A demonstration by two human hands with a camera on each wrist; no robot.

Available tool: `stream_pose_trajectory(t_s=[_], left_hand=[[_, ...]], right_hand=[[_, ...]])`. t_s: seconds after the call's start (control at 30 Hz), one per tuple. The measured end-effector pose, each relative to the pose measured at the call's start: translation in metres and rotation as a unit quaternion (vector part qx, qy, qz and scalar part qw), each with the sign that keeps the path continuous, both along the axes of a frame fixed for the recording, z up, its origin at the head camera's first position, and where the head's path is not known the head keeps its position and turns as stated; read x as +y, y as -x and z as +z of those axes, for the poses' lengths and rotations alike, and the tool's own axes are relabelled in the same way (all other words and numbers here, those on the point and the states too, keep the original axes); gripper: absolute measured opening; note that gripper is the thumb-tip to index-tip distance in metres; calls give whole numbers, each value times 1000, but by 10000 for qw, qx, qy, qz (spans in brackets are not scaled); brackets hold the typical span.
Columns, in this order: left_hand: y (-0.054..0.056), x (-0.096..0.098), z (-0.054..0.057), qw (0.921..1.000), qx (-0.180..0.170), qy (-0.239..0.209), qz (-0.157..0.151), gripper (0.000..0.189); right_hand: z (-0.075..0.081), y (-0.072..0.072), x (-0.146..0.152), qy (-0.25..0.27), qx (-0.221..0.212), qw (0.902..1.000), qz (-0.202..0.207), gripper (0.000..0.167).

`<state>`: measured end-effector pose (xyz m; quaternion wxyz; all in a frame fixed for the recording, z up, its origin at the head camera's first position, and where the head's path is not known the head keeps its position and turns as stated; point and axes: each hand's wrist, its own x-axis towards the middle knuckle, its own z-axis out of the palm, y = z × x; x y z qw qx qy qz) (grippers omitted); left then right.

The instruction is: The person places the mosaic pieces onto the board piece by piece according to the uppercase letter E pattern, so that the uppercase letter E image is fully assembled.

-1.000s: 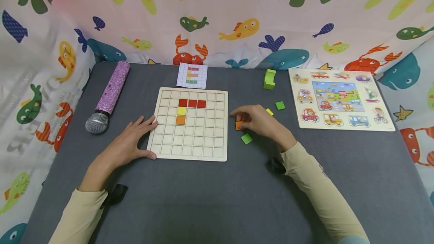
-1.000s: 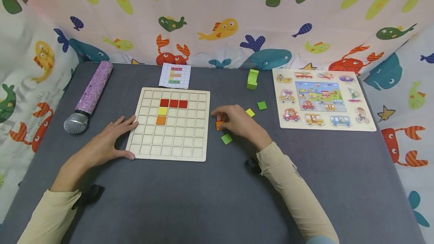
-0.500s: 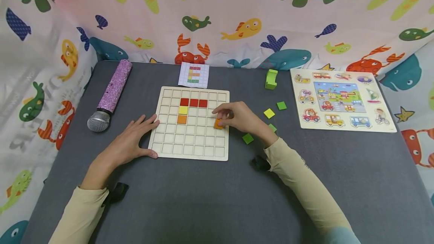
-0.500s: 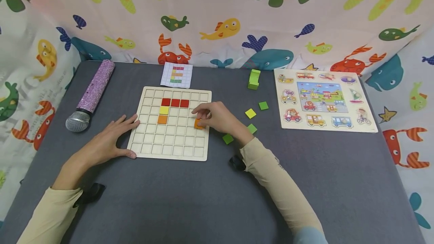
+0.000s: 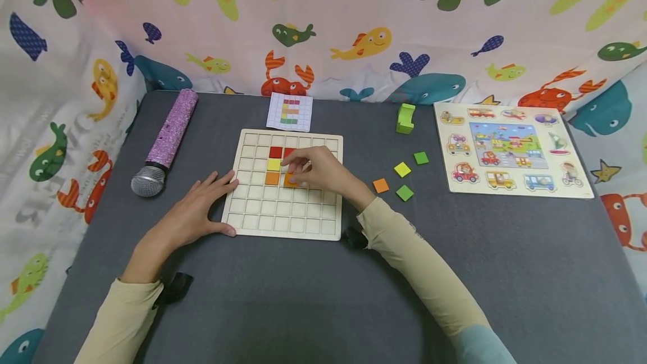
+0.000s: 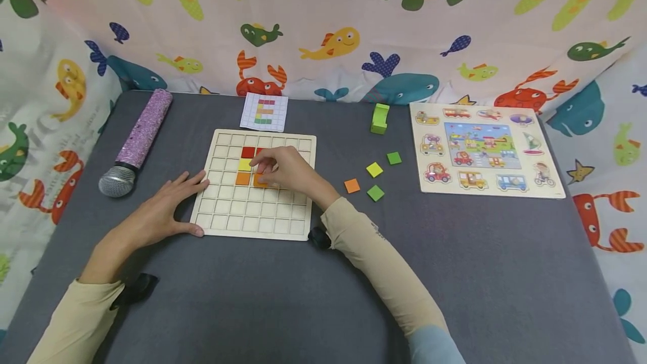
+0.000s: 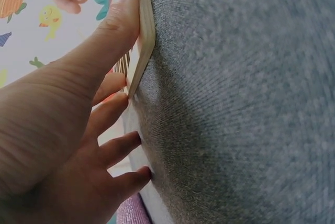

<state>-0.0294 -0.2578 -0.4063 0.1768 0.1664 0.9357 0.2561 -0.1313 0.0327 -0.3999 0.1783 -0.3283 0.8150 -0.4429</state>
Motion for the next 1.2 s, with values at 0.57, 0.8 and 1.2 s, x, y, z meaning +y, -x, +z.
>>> stream_pose_trajectory(t_s=[0.57,0.8,1.2], left_hand=[[0,2,0,10000,-16,-7,-8,106],[1,1,-1,10000,26,15,-68,106],[1,1,0,10000,29,13,-77,106]], right_hand=[[-7,4,-20,-905,228,9955,135,24],[-1,2,-17,-983,375,9942,236,23],[21,-3,66,-715,425,9958,-376,29]])
